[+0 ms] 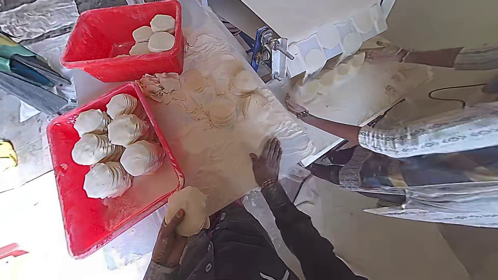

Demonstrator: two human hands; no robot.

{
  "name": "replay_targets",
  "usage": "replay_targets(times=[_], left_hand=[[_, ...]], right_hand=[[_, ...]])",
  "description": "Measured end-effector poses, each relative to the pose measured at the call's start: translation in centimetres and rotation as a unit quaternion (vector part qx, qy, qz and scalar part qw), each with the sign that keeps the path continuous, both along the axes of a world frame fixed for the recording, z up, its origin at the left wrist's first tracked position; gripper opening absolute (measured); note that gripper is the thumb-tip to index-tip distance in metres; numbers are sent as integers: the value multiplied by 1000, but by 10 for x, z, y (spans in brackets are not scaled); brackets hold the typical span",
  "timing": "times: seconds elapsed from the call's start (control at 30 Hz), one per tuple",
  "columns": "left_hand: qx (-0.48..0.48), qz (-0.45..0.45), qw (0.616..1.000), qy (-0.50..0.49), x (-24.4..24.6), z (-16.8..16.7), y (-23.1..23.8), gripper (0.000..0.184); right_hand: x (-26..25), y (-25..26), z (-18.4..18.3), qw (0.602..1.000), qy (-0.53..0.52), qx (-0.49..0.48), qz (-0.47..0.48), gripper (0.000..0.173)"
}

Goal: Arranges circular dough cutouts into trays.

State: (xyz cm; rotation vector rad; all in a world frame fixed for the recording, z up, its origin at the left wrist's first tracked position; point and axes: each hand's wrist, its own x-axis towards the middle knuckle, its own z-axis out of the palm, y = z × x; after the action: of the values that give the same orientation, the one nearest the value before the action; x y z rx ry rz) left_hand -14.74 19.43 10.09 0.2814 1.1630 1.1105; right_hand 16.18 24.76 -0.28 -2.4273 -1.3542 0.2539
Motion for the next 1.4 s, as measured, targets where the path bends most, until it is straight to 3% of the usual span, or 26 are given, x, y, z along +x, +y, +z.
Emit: replay_targets(times=[0.17,0.27,0.33,0.43,0.5,0.63,0.73,0.83,0.87,0.93,1.07,1.13,1.2,1.3,1.4], left_hand=[[-4,-9,1000,0,-16,2,-6,61],[-12,-22,1000,-18,-19,6,-2,58],[-17,-33,999,-19,-29,8,-2,57],[-17,-32,999,-17,-47,8,1,63],[-18,-30,999,-11,-59,8,0,62],[-20,-21,1000,-4,-76,8,-1,61],[-18,-17,1000,-2,-85,11,-7,59],[-20,-29,999,5,-89,12,-14,56],[-22,-33,999,6,-90,11,-16,58],[-25,-41,999,10,-92,9,-19,60],[-18,-40,999,21,-93,14,-15,52],[-12,-30,999,22,-89,17,-10,37],[-7,-30,999,25,-85,18,-5,25],[-15,-37,999,18,-77,19,2,25],[-14,-51,999,7,-66,16,7,31]], right_hand=[[-116,48,8,991,121,16,51,96],[-140,52,23,947,269,101,144,86],[-127,25,26,953,232,131,141,93],[-105,-35,10,989,65,34,128,132],[-119,-57,1,989,-1,-11,145,144],[-159,-1,0,994,39,13,100,143],[-184,68,10,978,194,-28,69,122],[-208,136,24,939,125,-239,213,66],[-214,156,33,911,113,-289,271,58],[-216,187,46,885,161,-296,320,57],[-175,176,72,896,276,-140,319,46],[-121,137,84,935,285,-27,209,36],[-54,98,77,975,184,92,83,31],[54,69,45,994,81,65,-45,53],[109,69,1,999,-2,-13,-46,86]])
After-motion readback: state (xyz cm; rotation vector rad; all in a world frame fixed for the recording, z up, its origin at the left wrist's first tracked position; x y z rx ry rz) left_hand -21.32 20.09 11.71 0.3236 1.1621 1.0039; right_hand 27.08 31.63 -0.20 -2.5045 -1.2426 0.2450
